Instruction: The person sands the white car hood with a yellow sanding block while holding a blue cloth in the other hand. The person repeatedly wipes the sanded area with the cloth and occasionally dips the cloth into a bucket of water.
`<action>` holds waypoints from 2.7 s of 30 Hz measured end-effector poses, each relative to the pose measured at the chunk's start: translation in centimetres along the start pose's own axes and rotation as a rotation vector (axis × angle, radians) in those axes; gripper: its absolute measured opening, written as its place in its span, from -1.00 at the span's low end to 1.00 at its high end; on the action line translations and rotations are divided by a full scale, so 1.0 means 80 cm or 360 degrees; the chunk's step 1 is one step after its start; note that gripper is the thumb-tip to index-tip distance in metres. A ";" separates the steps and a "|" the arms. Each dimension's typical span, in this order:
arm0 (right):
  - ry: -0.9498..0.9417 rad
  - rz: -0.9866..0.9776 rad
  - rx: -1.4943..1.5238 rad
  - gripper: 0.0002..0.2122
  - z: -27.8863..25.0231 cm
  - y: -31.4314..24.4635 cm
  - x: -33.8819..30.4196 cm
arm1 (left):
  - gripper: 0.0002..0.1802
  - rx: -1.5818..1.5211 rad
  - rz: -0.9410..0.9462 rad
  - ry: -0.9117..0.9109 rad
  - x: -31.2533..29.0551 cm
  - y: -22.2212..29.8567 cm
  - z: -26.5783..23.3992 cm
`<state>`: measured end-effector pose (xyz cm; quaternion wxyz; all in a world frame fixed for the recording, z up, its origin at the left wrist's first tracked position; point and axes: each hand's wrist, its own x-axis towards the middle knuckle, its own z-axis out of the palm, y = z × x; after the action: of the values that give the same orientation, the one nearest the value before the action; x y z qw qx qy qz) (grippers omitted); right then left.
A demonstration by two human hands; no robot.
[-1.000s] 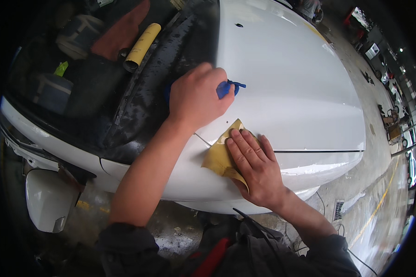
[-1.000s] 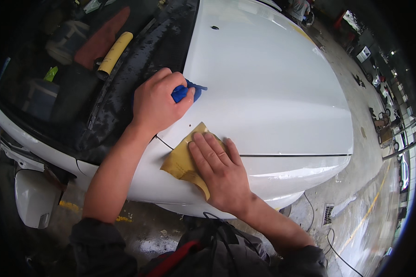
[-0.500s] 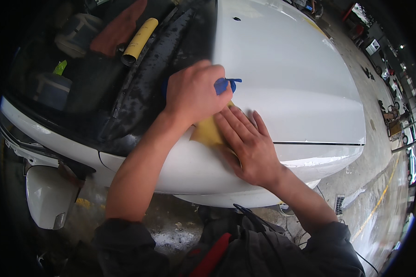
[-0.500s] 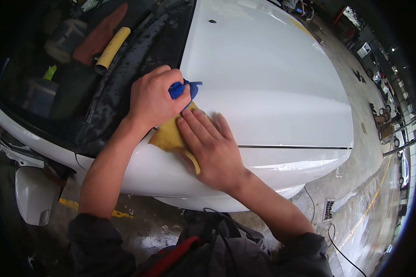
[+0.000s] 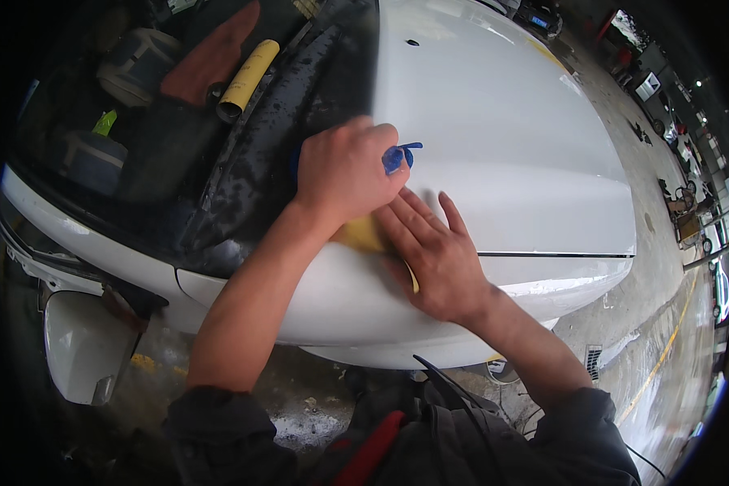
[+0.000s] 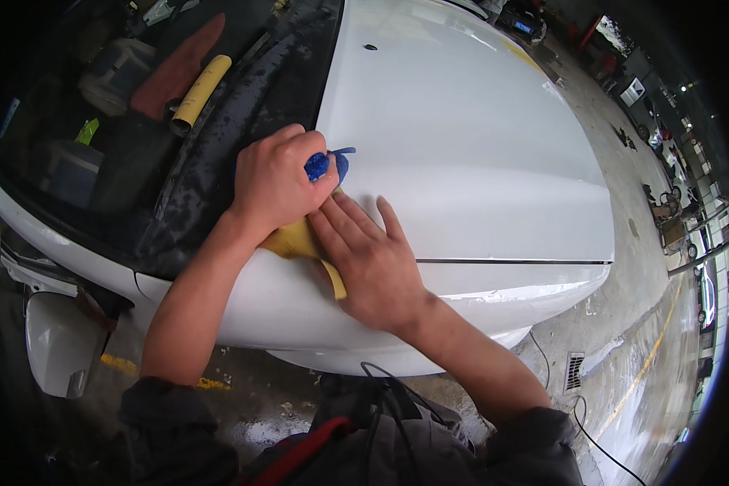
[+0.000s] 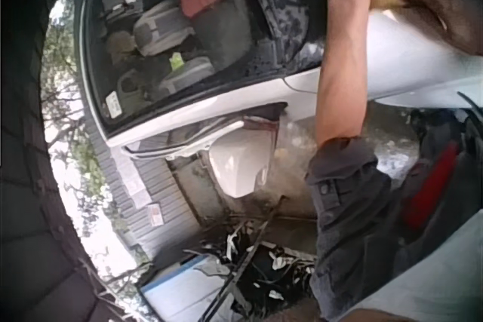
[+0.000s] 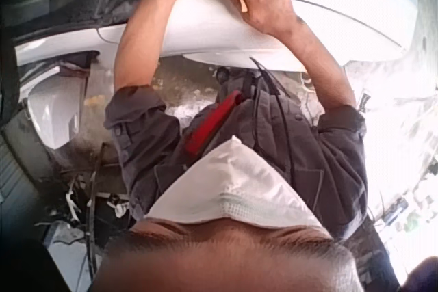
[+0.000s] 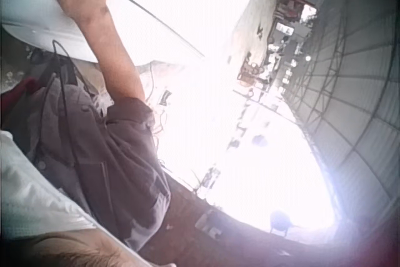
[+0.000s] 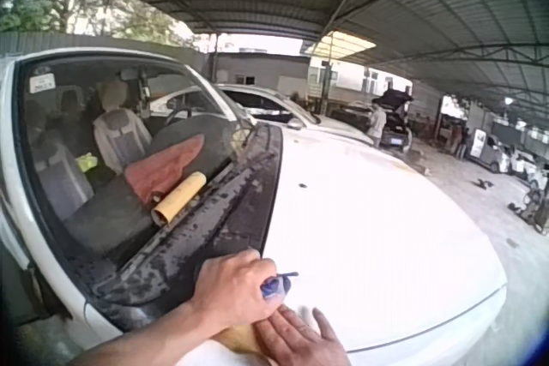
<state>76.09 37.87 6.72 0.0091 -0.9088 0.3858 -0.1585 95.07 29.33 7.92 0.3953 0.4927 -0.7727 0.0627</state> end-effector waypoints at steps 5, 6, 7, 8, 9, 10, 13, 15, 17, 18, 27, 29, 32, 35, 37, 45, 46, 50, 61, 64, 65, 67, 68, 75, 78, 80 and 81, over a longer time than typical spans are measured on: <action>-0.0107 0.0059 0.0071 -0.31 -0.003 -0.014 -0.047 | -0.81 -0.0047 -0.0036 0.0023 -0.009 -0.003 -0.004; -0.0057 0.0039 0.0070 -0.32 -0.003 -0.007 -0.037 | -0.81 -0.0082 -0.0060 0.0009 -0.002 -0.001 -0.005; -0.0027 0.0067 0.0092 -0.33 -0.002 -0.008 -0.029 | -0.81 -0.0093 -0.0068 0.0023 -0.004 0.000 0.000; -0.0005 0.0013 0.0011 -0.36 -0.005 -0.003 -0.010 | -0.81 -0.0094 -0.0078 0.0049 -0.002 -0.001 0.003; 0.0026 -0.0014 0.0018 -0.39 -0.005 -0.001 0.002 | -0.81 -0.0095 -0.0087 0.0075 0.000 -0.002 0.005; 0.0040 -0.0029 0.0068 -0.38 -0.002 0.000 0.001 | -0.80 -0.0056 -0.0113 0.0047 0.003 -0.004 0.000; -0.0046 0.0043 0.0148 -0.37 -0.004 -0.007 -0.038 | -0.79 -0.0084 -0.0126 0.0039 -0.004 -0.006 0.000; -0.0059 0.0015 0.0021 -0.36 -0.006 -0.004 -0.035 | -0.81 -0.0070 -0.0058 0.0025 0.007 -0.005 -0.004; -0.0010 0.0003 0.0025 -0.36 -0.004 -0.003 -0.010 | -0.78 -0.0079 -0.0002 -0.0063 -0.001 0.000 -0.001; -0.0033 -0.0005 -0.0040 -0.36 -0.004 0.003 0.002 | -0.65 0.0000 0.0192 0.0128 0.000 0.001 0.002; -0.0036 0.0023 0.0008 -0.21 0.002 0.001 0.002 | -0.80 -0.0067 -0.0115 -0.0107 0.003 0.007 -0.005; -0.0064 0.0016 0.0030 -0.22 0.006 0.000 -0.007 | -0.80 -0.0044 -0.0102 -0.0066 -0.002 0.001 -0.005; -0.0129 0.0028 0.0045 -0.25 0.008 -0.009 -0.049 | -0.76 0.0025 -0.0136 -0.0170 -0.003 0.006 -0.007; -0.0072 0.0002 0.0010 -0.25 0.005 0.001 -0.010 | -0.77 -0.0045 -0.0066 0.0076 -0.003 0.004 0.000; -0.0013 -0.0011 -0.0009 -0.29 0.006 0.004 -0.007 | -0.77 -0.0042 -0.0088 0.0070 -0.002 0.005 0.001; 0.0032 -0.0005 0.0002 -0.33 0.004 0.001 -0.007 | -0.78 -0.0051 -0.0105 0.0077 0.000 0.006 0.001; 0.0036 -0.0001 0.0022 -0.33 0.005 0.000 -0.007 | -0.78 -0.0053 -0.0118 0.0092 0.001 0.001 -0.001; -0.0100 0.0049 0.0084 -0.21 0.005 -0.007 -0.042 | -0.78 -0.0129 -0.0239 -0.0036 -0.004 0.006 -0.002; 0.0047 0.0016 -0.0011 -0.34 0.007 0.000 -0.015 | -0.77 -0.0179 -0.0331 0.0150 0.007 0.000 0.004; 0.0059 0.0004 0.0080 -0.32 0.007 0.005 -0.004 | -0.76 -0.0178 -0.0365 0.0232 0.004 -0.002 -0.001; 0.0030 0.0026 0.0155 -0.27 0.010 0.003 -0.011 | -0.75 -0.0166 -0.0383 0.0244 0.004 -0.007 -0.004; -0.0063 0.0131 0.0075 -0.31 0.005 -0.011 -0.047 | -0.76 -0.0149 -0.0398 0.0199 -0.004 -0.003 -0.005; -0.0019 0.0163 0.0069 -0.33 0.006 -0.012 -0.045 | -0.77 -0.0155 -0.0411 0.0162 -0.001 -0.002 -0.002; 0.0046 0.0233 0.0024 -0.32 0.012 -0.008 -0.026 | -0.77 -0.0094 -0.0379 0.0175 0.000 -0.006 -0.004; 0.0150 0.0224 -0.0042 -0.35 0.017 -0.014 -0.022 | -0.77 -0.0131 -0.0416 0.0198 0.009 -0.004 -0.004; 0.0247 0.0191 -0.0083 -0.39 0.014 0.000 0.013 | -0.76 -0.0160 -0.0408 0.0204 0.010 0.000 0.001; 0.0234 0.0215 -0.0081 -0.39 0.016 -0.003 0.005 | -0.76 -0.0158 -0.0415 0.0193 0.006 0.001 0.001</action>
<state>76.92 37.58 5.63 -0.0318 -0.8666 0.4497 -0.2140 94.83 28.99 8.20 0.4700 0.5641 -0.6789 0.0022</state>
